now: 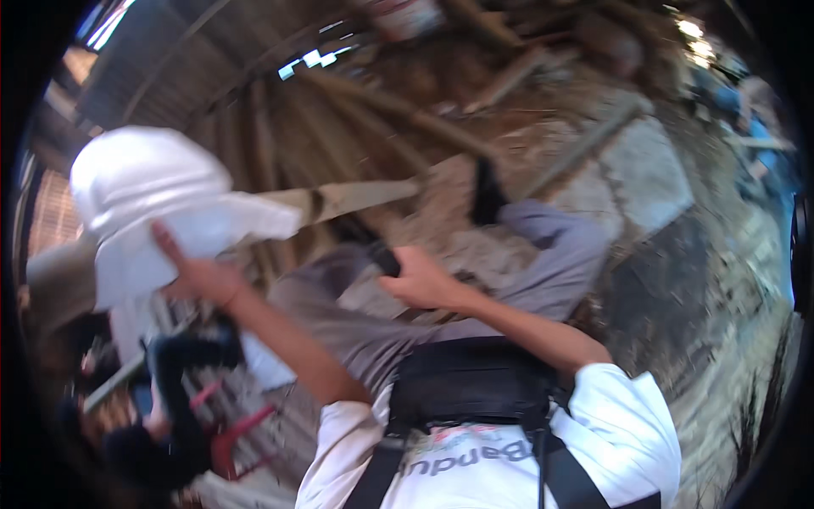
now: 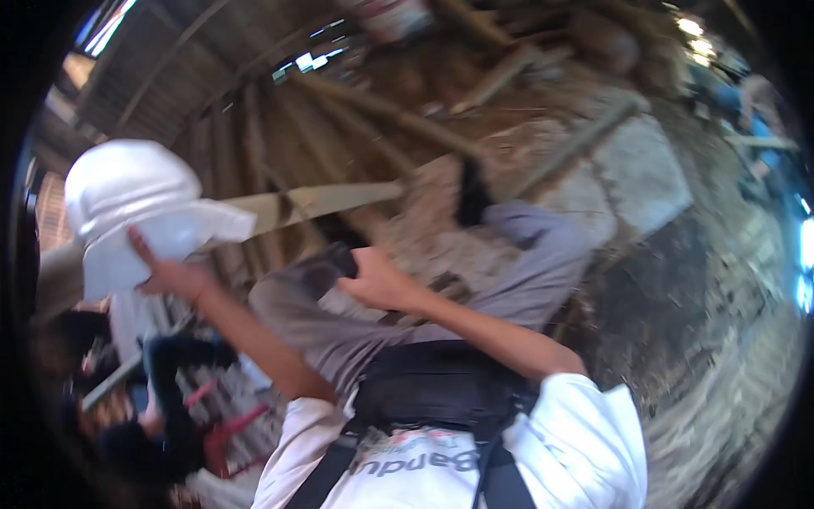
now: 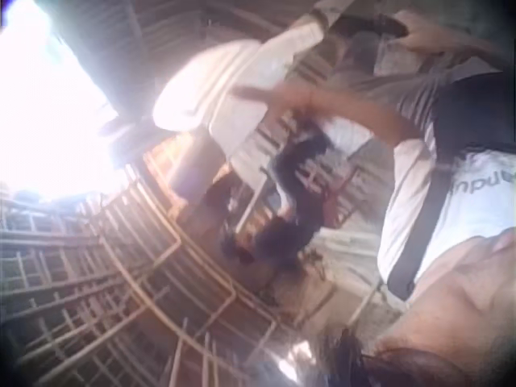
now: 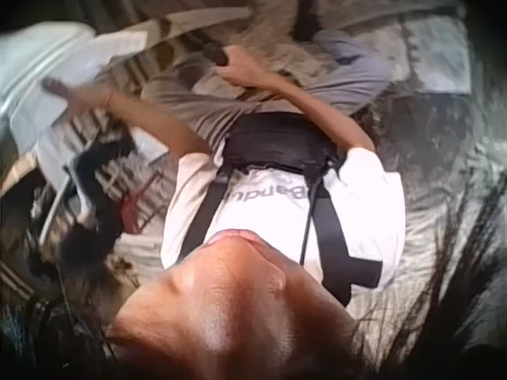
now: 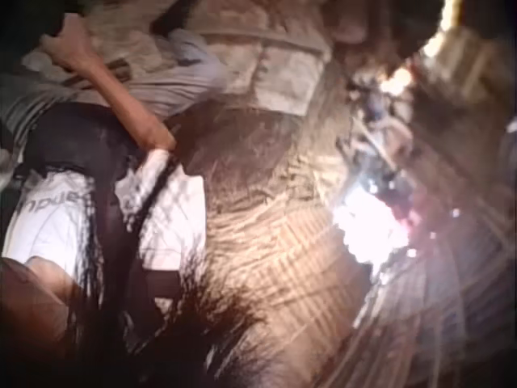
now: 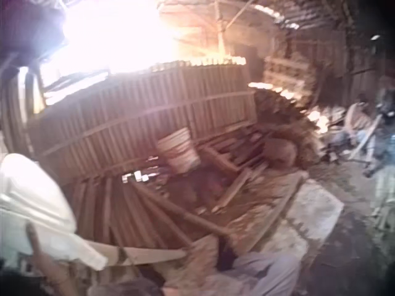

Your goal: Shaving or carving the end of a bamboo pole using a large machete and a styrofoam container for protection.

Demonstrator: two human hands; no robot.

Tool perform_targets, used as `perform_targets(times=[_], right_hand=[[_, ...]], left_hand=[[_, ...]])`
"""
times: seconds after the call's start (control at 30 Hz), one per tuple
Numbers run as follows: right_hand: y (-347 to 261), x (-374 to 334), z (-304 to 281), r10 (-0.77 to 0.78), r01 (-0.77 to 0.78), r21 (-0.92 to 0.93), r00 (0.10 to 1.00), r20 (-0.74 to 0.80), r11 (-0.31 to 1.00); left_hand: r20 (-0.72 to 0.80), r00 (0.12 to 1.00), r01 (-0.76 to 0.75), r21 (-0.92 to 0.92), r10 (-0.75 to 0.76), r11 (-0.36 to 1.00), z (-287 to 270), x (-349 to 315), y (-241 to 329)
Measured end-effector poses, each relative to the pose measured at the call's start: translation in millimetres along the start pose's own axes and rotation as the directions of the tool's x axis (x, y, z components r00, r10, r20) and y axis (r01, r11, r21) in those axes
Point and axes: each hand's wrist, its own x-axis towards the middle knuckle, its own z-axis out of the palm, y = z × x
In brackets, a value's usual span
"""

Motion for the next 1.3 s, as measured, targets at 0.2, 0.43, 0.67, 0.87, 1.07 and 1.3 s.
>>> perform_targets(times=[0.2, 0.43, 0.67, 0.87, 1.07, 1.3], right_hand=[[59.2, 27.7, -2.0, 0.231, -0.228, -0.052, 0.971, 0.065, 0.972], [14.8, 1.6, 21.7, -0.064, 0.079, -0.074, 0.980, 0.189, 0.994], [65.2, 42.3, 6.1, 0.282, -0.284, -0.009, 0.948, 0.147, 0.959], [17.5, 15.0, 5.0, -0.004, 0.036, -0.125, 0.969, 0.247, 0.991], [28.7, 25.2, -5.3, 0.064, -0.025, -0.223, 0.984, 0.169, 0.974], [24.1, 18.0, 9.8, -0.006, 0.031, -0.191, 0.992, 0.128, 0.981]], left_hand=[[0.137, 0.988, -0.053, -0.115, 0.069, 0.992, -35.7, 12.7, 8.2], [0.263, 0.965, 0.063, -0.189, -0.012, 0.980, -66.9, 26.1, 9.5], [0.258, 0.966, 0.076, -0.216, -0.018, 0.973, -82.4, 39.2, -8.8], [0.153, 0.985, -0.051, -0.198, 0.082, 0.979, -102.2, 63.6, -19.4], [0.185, 0.973, -0.090, -0.258, 0.140, 0.962, -100.3, 68.0, -38.4], [0.256, 0.934, -0.162, -0.318, 0.249, 0.934, -97.8, 56.2, -22.7]])
